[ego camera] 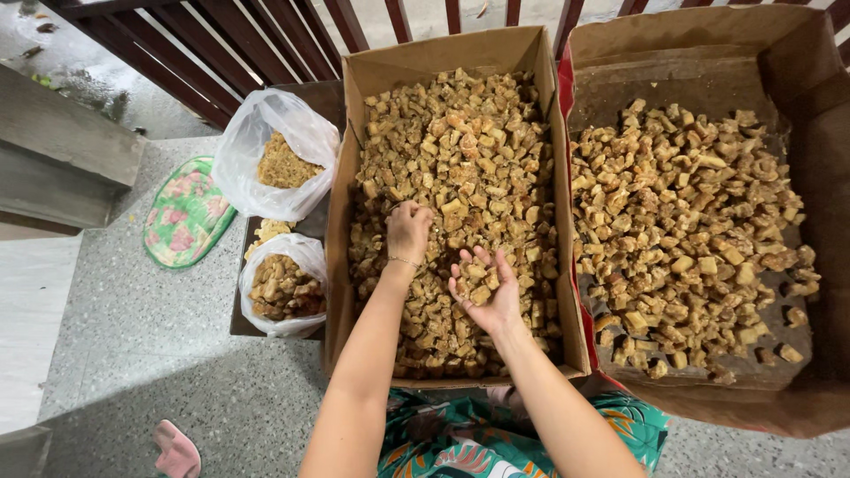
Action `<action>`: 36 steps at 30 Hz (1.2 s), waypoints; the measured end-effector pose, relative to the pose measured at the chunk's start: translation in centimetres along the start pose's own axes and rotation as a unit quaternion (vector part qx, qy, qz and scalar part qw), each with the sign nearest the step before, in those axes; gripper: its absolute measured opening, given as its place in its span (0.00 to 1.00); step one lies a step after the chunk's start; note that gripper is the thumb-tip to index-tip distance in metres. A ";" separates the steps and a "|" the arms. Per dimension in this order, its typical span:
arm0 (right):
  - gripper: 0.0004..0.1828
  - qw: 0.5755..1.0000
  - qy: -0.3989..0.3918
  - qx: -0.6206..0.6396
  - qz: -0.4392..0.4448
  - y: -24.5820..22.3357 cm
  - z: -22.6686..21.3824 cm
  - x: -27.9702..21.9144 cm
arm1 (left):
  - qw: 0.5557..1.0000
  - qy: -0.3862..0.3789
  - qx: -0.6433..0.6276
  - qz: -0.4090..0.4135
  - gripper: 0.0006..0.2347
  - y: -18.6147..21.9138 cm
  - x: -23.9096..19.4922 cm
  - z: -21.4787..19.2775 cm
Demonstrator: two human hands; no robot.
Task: The person sits on the floor and sorts dried fruit pieces from a large cardboard box into a plastic bag. They repeatedly scoop handfuls of the dried pieces, inspect them, and transfer them into the bag.
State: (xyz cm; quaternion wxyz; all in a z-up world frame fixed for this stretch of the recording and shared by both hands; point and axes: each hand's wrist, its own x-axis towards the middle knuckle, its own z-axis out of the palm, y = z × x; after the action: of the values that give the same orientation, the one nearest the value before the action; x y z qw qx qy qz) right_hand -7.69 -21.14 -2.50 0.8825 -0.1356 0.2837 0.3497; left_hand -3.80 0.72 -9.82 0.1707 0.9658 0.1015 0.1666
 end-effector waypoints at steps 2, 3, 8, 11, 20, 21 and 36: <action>0.19 1.000 0.014 -0.004 -0.003 0.0 0.2 -0.2 | 1.000 -0.002 0.004 -0.020 0.02 -1.1 0.2 0.6; 0.19 1.000 0.022 -0.009 -0.005 0.0 0.4 -0.2 | 0.995 0.001 -0.049 -0.083 0.02 -1.8 0.4 0.7; 0.20 0.999 0.034 -0.022 -0.005 0.1 1.0 -0.4 | 0.920 0.025 -0.292 -0.260 0.06 -5.2 0.1 -0.2; 0.21 0.999 0.036 -0.023 -0.004 0.2 1.2 -0.4 | 0.798 -0.010 -0.492 -0.349 0.07 -6.6 0.0 -1.3; 0.19 0.998 0.059 -0.033 -0.007 0.2 1.5 -0.4 | 0.924 -0.053 -0.238 -0.294 0.07 -8.4 3.4 -3.1; 0.19 0.998 0.057 -0.037 -0.008 0.2 1.6 -0.4 | 0.952 -0.056 -0.191 -0.233 0.08 -8.7 3.6 -2.4; 0.17 0.998 0.042 -0.045 -0.015 0.1 0.6 0.1 | 0.983 -0.119 -0.005 -0.136 0.10 -10.2 3.7 -3.3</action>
State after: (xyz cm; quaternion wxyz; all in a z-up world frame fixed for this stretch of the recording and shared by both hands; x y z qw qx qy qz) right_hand -7.42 -20.71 -2.07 0.8677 -0.1942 0.3028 0.3431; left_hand -2.94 11.99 -9.54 0.2074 0.9550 0.2103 0.0262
